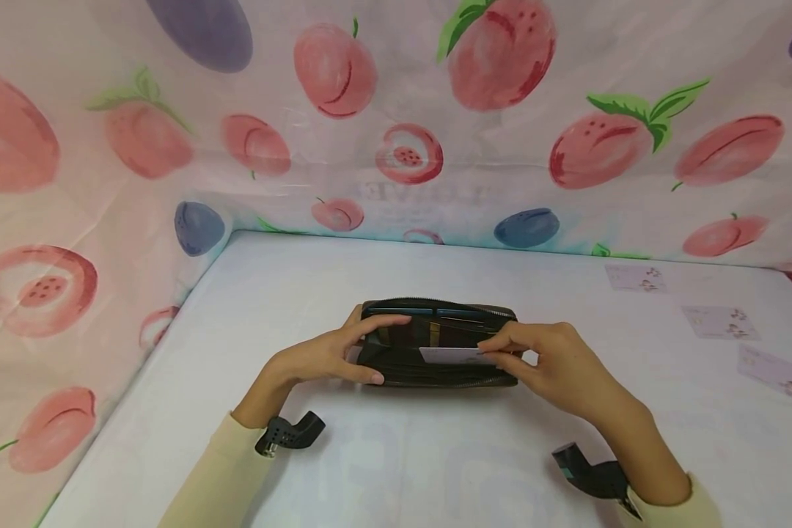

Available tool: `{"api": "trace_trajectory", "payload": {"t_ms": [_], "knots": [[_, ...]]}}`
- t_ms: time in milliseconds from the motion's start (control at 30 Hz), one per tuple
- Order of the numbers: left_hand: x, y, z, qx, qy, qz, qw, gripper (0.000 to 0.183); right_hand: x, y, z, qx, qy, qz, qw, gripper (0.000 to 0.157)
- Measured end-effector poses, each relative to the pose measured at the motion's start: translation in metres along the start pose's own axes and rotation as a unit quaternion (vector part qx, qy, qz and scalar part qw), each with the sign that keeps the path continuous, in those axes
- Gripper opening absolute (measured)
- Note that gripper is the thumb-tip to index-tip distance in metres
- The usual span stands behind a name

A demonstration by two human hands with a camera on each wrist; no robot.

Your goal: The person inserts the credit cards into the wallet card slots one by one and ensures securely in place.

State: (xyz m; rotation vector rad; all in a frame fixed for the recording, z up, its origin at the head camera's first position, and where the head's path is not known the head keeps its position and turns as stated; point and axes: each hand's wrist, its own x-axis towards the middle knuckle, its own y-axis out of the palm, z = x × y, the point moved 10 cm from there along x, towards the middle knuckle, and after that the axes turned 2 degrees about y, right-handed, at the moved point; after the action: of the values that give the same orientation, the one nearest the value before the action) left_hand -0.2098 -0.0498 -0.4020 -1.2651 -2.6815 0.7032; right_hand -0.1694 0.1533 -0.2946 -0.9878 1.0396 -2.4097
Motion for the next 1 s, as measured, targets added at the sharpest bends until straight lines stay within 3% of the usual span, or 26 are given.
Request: {"api": "trace_trajectory", "payload": {"t_ms": [600, 1000], "knots": [[0.001, -0.001, 0.000, -0.003, 0.001, -0.003, 1.0000, 0.076, -0.002, 0.024, -0.014, 0.093, 0.047, 0.068, 0.992, 0.028], [0.001, -0.002, 0.000, -0.004, 0.000, -0.008, 1.0000, 0.077, 0.001, 0.034, -0.012, 0.140, 0.036, 0.086, 0.986, 0.025]]}}
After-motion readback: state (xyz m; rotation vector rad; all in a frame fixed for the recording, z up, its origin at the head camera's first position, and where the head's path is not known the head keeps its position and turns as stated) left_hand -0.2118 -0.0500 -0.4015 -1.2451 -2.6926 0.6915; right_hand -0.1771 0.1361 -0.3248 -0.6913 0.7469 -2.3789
